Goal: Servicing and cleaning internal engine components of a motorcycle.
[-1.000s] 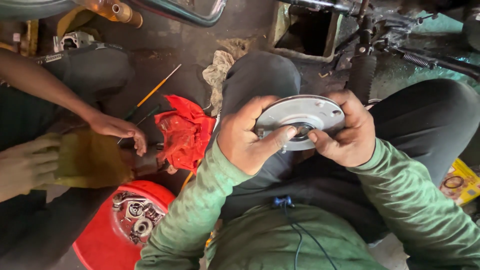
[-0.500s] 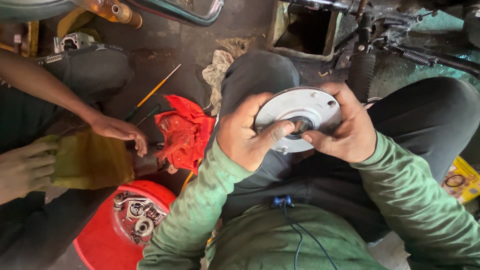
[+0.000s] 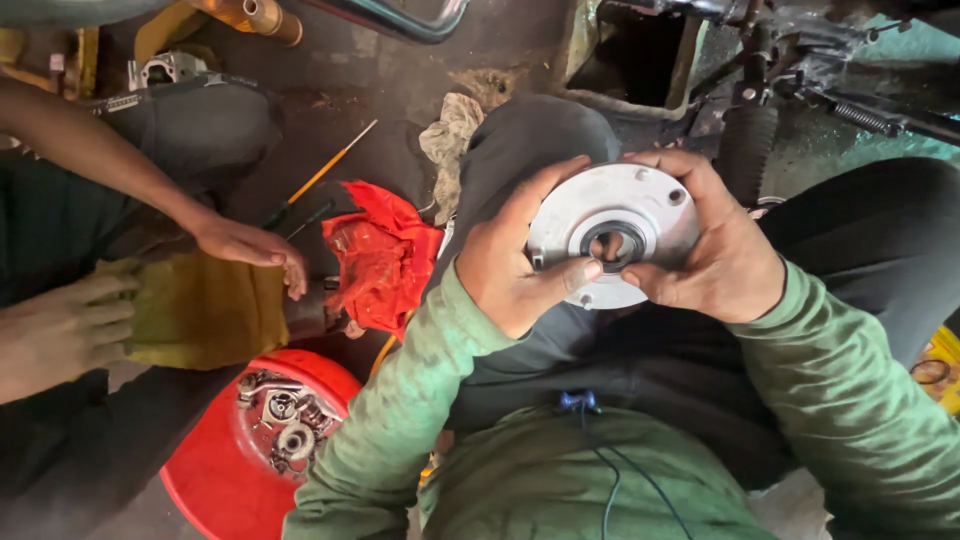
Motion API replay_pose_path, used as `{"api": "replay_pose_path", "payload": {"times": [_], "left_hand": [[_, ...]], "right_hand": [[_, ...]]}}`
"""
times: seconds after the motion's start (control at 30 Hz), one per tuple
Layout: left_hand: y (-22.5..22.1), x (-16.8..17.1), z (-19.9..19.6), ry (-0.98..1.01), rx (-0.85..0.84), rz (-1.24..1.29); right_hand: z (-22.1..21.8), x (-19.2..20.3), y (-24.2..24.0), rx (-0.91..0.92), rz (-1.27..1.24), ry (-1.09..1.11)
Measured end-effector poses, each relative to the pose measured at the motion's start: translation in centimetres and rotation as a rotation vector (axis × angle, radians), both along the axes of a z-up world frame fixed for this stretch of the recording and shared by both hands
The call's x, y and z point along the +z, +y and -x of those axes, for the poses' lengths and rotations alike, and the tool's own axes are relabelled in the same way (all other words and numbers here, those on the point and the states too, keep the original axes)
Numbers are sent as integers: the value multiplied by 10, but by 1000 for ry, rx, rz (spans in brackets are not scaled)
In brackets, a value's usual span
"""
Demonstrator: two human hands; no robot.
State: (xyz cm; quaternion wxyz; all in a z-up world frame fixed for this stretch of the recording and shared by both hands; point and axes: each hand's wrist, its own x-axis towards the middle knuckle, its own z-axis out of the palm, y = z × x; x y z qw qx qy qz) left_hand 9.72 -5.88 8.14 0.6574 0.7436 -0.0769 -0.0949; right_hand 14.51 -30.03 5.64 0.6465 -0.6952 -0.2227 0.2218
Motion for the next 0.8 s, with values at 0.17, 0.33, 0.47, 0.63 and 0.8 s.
{"api": "replay_pose_path", "payload": {"times": [0.17, 0.33, 0.47, 0.63, 0.8], "left_hand": [[1, -4, 2, -44, 6, 11], [2, -5, 2, 63, -10, 84], [3, -10, 1, 193, -71, 397], [0, -11, 0, 112, -81, 383], [-5, -11, -1, 107, 21, 170]], "right_hand": [[2, -2, 1, 7, -39, 78], [4, -14, -8, 50, -180, 239], [7, -18, -10, -14, -206, 367], [8, -15, -9, 2, -208, 272], [13, -19, -5, -86, -241, 336]]}}
